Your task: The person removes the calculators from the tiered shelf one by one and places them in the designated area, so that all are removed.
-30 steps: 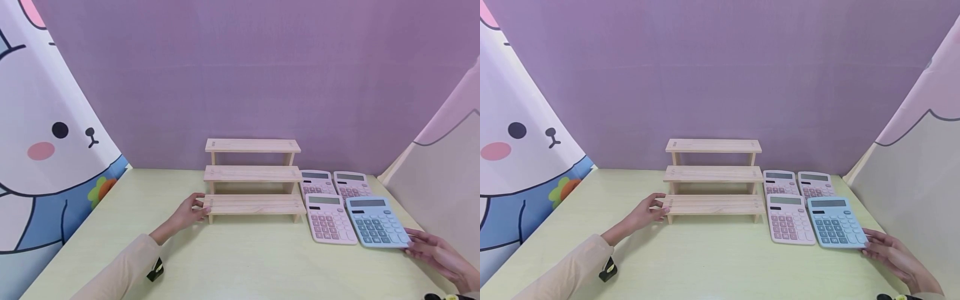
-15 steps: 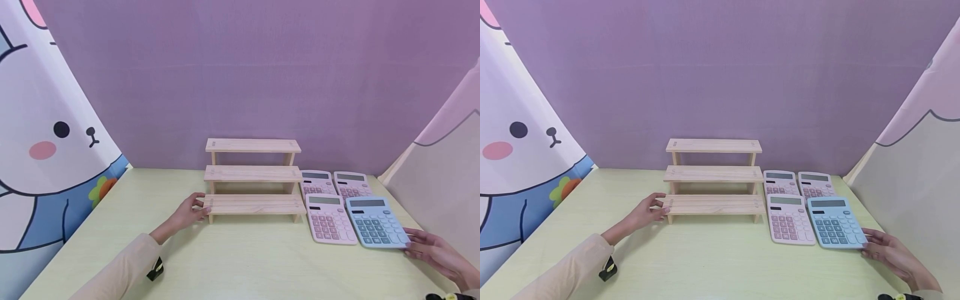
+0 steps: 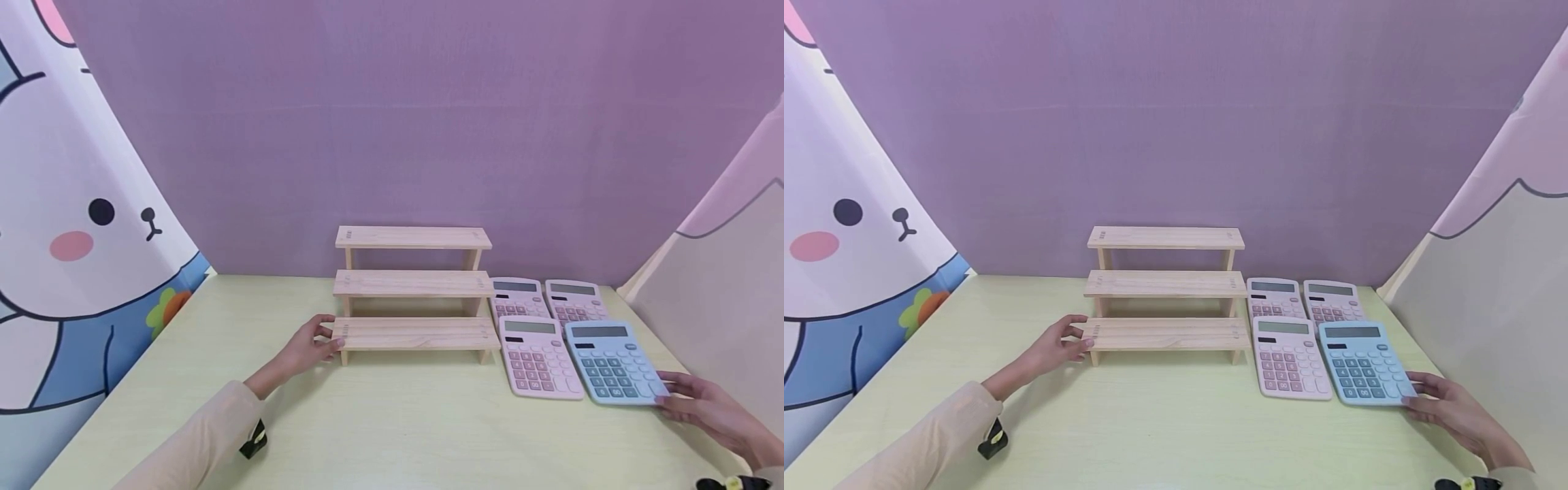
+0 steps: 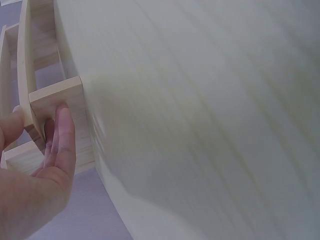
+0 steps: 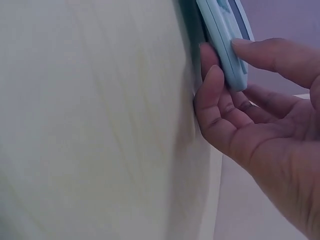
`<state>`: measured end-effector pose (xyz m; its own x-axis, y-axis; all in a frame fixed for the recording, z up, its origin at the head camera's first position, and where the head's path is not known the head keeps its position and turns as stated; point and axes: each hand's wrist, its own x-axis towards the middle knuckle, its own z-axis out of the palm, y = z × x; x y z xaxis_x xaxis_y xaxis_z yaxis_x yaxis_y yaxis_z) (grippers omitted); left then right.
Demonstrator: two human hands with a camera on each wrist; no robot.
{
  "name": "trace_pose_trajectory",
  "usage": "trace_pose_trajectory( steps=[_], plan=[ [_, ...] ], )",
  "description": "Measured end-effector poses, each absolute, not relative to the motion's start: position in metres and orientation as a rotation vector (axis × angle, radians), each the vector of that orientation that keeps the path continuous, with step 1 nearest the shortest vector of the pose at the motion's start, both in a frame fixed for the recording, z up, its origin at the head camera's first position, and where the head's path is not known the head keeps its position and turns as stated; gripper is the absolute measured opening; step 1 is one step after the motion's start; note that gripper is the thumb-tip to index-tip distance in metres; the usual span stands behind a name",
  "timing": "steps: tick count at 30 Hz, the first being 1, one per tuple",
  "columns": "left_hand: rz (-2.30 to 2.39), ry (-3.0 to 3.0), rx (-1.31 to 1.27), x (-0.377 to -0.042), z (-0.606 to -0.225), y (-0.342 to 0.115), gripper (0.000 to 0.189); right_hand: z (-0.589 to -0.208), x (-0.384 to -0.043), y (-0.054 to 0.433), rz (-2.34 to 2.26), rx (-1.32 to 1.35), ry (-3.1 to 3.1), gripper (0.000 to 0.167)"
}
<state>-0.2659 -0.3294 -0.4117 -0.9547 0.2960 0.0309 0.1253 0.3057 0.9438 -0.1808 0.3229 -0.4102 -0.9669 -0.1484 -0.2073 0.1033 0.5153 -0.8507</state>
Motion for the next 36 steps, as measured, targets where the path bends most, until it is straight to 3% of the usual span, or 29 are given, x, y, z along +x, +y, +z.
trace_pose_trajectory(
  steps=[2,6,36],
  plan=[
    [1.727,2.413,0.395,-0.266,-0.412,-0.329,0.054,-0.408,-0.182,0.321,-1.338,-0.006,2.547,0.062],
    [1.719,2.416,0.413,-0.266,-0.412,-0.330,0.054,-0.404,-0.184,0.317,-1.204,0.077,2.586,0.067],
    [1.704,2.443,0.408,-0.262,-0.409,-0.329,0.054,-0.399,-0.186,0.314,-0.886,0.107,2.740,0.068]
  ],
)
